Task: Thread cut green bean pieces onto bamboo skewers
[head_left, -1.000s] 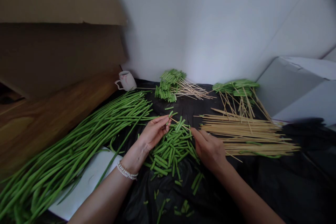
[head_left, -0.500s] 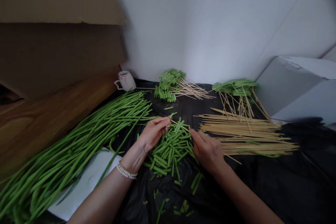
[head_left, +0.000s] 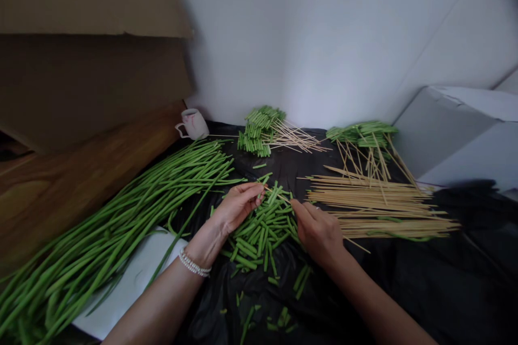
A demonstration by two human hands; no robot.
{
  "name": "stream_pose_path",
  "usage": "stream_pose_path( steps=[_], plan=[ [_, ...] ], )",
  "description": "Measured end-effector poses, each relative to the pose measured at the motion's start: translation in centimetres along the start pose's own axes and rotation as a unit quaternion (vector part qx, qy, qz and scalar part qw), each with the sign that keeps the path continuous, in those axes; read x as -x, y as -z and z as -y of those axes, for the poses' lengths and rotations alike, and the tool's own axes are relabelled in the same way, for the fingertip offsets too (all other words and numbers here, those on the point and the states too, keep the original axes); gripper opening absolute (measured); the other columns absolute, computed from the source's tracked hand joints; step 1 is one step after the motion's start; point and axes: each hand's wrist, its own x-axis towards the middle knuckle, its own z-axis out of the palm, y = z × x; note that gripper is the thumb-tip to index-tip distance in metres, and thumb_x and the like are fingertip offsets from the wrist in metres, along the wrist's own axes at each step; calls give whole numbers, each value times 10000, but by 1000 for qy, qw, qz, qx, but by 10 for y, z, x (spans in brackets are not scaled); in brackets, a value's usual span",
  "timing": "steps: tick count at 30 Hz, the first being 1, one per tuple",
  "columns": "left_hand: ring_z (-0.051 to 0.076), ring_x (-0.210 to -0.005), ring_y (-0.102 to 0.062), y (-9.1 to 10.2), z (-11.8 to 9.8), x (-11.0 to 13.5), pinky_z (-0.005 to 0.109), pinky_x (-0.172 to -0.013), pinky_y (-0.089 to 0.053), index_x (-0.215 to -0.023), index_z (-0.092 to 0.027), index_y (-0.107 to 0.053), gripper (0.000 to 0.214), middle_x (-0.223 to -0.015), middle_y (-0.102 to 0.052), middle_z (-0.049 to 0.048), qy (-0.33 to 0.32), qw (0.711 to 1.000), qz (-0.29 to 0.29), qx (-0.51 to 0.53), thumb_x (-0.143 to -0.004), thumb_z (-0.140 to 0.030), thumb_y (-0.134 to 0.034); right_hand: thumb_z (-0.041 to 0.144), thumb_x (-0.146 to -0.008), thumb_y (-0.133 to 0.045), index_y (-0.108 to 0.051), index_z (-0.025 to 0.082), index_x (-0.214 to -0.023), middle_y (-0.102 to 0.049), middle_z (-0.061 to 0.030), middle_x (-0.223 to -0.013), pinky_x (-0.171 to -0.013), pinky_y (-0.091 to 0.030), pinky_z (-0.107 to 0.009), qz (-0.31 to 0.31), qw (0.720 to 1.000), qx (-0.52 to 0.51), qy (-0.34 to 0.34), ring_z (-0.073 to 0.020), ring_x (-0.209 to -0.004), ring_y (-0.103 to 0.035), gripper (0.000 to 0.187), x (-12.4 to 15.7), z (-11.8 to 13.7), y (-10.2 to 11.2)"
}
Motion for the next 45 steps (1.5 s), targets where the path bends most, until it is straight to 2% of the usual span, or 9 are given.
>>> stream_pose_path(
  steps=[12, 17, 21, 24, 28, 30, 32, 38, 45],
  plan=[
    [79, -591, -536, -4, 7, 3, 221, -640, -428, -728, -114, -740, 192, -666, -659, 26, 1, 999, -7, -44, -607, -229, -835, 101, -867, -444, -661, 181, -1029, -561, 20, -649, -570, -305, -272, -3, 1000, -8, 16, -101, -557, -472, 283, -2, 3, 1],
    [90, -632, -557, -4, 11, 3, 227, -671, -423, -787, -143, -749, 238, -743, -687, 28, -43, 996, -19, -81, -605, -269, -836, 115, -881, -438, -661, 177, -1052, -566, 23, -642, -561, -307, -272, -13, 1000, -4, 13, -103, -559, -489, 288, -3, -1, 2],
    [142, -711, -592, -7, 10, 4, 270, -729, -436, -826, -166, -744, 255, -793, -698, 44, -96, 978, -5, -186, -620, -295, -821, 113, -879, -453, -655, 171, -1073, -618, 14, -685, -557, -319, -259, -38, 999, 12, -13, -96, -571, -514, 286, -4, -11, 2],
    [173, -737, -575, -9, 12, 8, 302, -752, -421, -725, -186, -730, 121, -748, -667, 43, -174, 915, 45, -361, -677, -287, -777, 134, -881, -466, -644, 174, -1104, -648, 1, -727, -571, -339, -244, -44, 998, 20, -36, -97, -613, -547, 288, -3, -19, 1],
    [205, -874, -531, -10, 14, 15, 359, -883, -360, -743, -215, -731, 74, -815, -621, 37, -259, 739, 121, -610, -769, -277, -699, 134, -878, -467, -646, 177, -1107, -662, -8, -747, -576, -351, -233, -34, 999, 17, -39, -97, -630, -563, 294, -2, -19, 0],
    [214, -916, -509, -10, 14, 18, 365, -894, -344, -786, -209, -732, 92, -849, -603, 43, -273, 680, 135, -667, -796, -280, -674, 124, -875, -463, -651, 177, -1098, -663, -12, -744, -569, -349, -231, -33, 999, 15, -38, -97, -623, -563, 297, -2, -18, 0],
    [216, -937, -493, -11, 13, 20, 363, -892, -334, -810, -210, -732, 111, -877, -594, 48, -280, 643, 149, -697, -823, -276, -644, 116, -873, -456, -655, 170, -1089, -663, -19, -738, -566, -346, -230, -34, 999, 11, -35, -99, -622, -563, 299, -3, -17, 0],
    [239, -987, -461, -14, 12, 24, 374, -856, -321, -821, -211, -727, 110, -942, -589, 59, -271, 578, 171, -750, -825, -285, -646, 125, -894, -440, -658, 167, -1076, -662, -11, -719, -559, -334, -233, -37, 999, 16, -30, -97, -596, -551, 287, -4, -16, 1],
    [240, -983, -453, -14, 15, 24, 359, -838, -327, -769, -192, -700, 105, -935, -572, 63, -255, 593, 151, -749, -827, -242, -630, 120, -900, -442, -648, 164, -1076, -670, -11, -748, -572, -346, -230, -29, 999, 8, -26, -94, -626, -568, 275, -4, -15, 0]
  ],
)
